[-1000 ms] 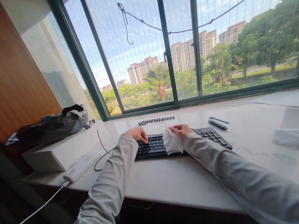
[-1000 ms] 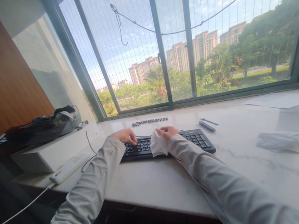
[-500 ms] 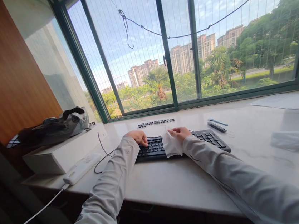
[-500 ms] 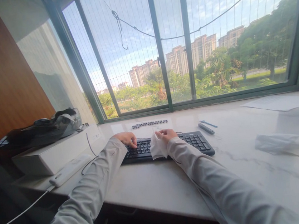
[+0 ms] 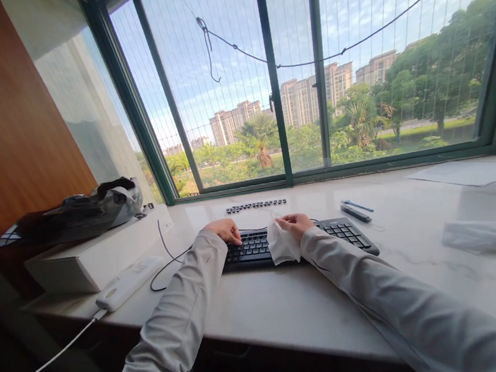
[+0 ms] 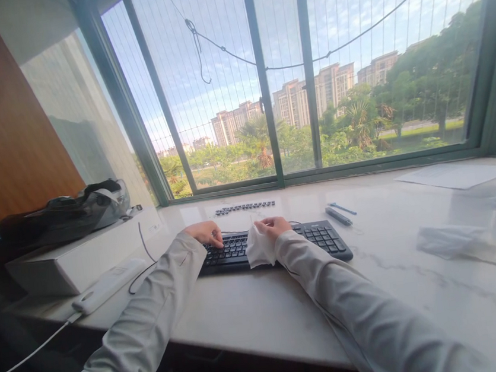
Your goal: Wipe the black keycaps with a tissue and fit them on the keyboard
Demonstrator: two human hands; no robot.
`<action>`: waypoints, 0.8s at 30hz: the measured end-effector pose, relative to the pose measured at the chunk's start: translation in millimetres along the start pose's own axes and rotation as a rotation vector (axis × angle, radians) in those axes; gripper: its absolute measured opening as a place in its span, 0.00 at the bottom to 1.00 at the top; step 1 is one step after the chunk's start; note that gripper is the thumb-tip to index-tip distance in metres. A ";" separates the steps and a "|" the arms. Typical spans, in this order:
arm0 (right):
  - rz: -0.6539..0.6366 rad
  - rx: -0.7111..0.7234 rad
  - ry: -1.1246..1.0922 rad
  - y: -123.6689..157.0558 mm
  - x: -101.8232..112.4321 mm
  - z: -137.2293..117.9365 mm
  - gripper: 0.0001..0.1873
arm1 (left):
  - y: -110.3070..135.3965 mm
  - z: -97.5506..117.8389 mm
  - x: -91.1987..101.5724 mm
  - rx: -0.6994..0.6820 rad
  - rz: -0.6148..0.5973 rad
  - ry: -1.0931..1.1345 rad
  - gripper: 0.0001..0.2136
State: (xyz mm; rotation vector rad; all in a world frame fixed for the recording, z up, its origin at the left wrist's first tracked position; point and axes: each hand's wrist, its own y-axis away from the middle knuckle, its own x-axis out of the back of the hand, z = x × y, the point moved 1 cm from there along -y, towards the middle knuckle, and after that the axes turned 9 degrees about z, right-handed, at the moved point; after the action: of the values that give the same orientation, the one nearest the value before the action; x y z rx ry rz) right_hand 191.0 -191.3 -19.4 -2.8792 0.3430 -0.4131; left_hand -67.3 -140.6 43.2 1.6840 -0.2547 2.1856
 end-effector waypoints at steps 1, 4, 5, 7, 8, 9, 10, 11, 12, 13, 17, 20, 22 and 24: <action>0.000 -0.001 0.007 0.2 0.2 -0.4 0.25 | 0.0 -0.2 0.0 0.010 0.003 0.004 0.23; 0.005 -0.003 -0.010 1.4 0.9 -2.3 0.23 | 0.7 -1.7 0.5 0.022 0.019 0.028 0.24; 0.008 -0.004 -0.026 2.0 1.1 -3.1 0.23 | 0.9 -2.8 0.6 0.037 0.018 0.029 0.24; 0.010 -0.005 -0.062 3.5 1.4 -4.7 0.21 | 0.6 -5.5 0.3 0.054 0.011 0.035 0.24; 0.009 -0.005 -0.079 4.4 1.4 -5.5 0.21 | -0.2 -7.0 -0.1 0.054 0.008 0.047 0.24; 0.008 -0.005 -0.093 5.2 1.4 -6.2 0.20 | -1.4 -8.7 -0.9 0.052 0.004 0.059 0.25; 0.009 -0.006 -0.102 5.8 1.4 -6.9 0.20 | -2.9 -10.4 -1.9 0.052 -0.003 0.072 0.25; 0.013 -0.006 -0.101 6.3 1.3 -7.5 0.20 | -4.7 -12.4 -3.1 0.055 -0.012 0.080 0.25; 0.019 -0.004 -0.088 6.4 1.2 -7.9 0.20 | -6.5 -14.5 -4.4 0.061 -0.018 0.079 0.24; 0.025 0.002 -0.066 6.3 1.1 -8.2 0.21 | -8.3 -16.9 -5.6 0.076 0.003 0.068 0.24; 0.028 0.034 0.035 4.5 1.8 -9.5 0.25 | -15.9 -27.4 -7.4 0.159 0.309 -0.031 0.19; 0.048 0.090 0.160 5.9 4.4 -12.8 0.22 | -27.9 -32.7 -6.9 0.232 0.479 -0.117 0.15; 0.069 0.164 0.272 9.4 6.3 -16.4 0.20 | -42.4 -33.3 -5.4 0.257 0.538 -0.178 0.14; 0.081 0.234 0.365 14.6 7.3 -20.0 0.19 | -61.3 -32.4 -3.6 0.256 0.570 -0.243 0.14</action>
State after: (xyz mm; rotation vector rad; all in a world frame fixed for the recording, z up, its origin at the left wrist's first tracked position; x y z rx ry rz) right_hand 189.0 -210.5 -2.3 -2.5458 0.4357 -0.9024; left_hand -71.3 -73.4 26.0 2.2437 -0.6057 2.4810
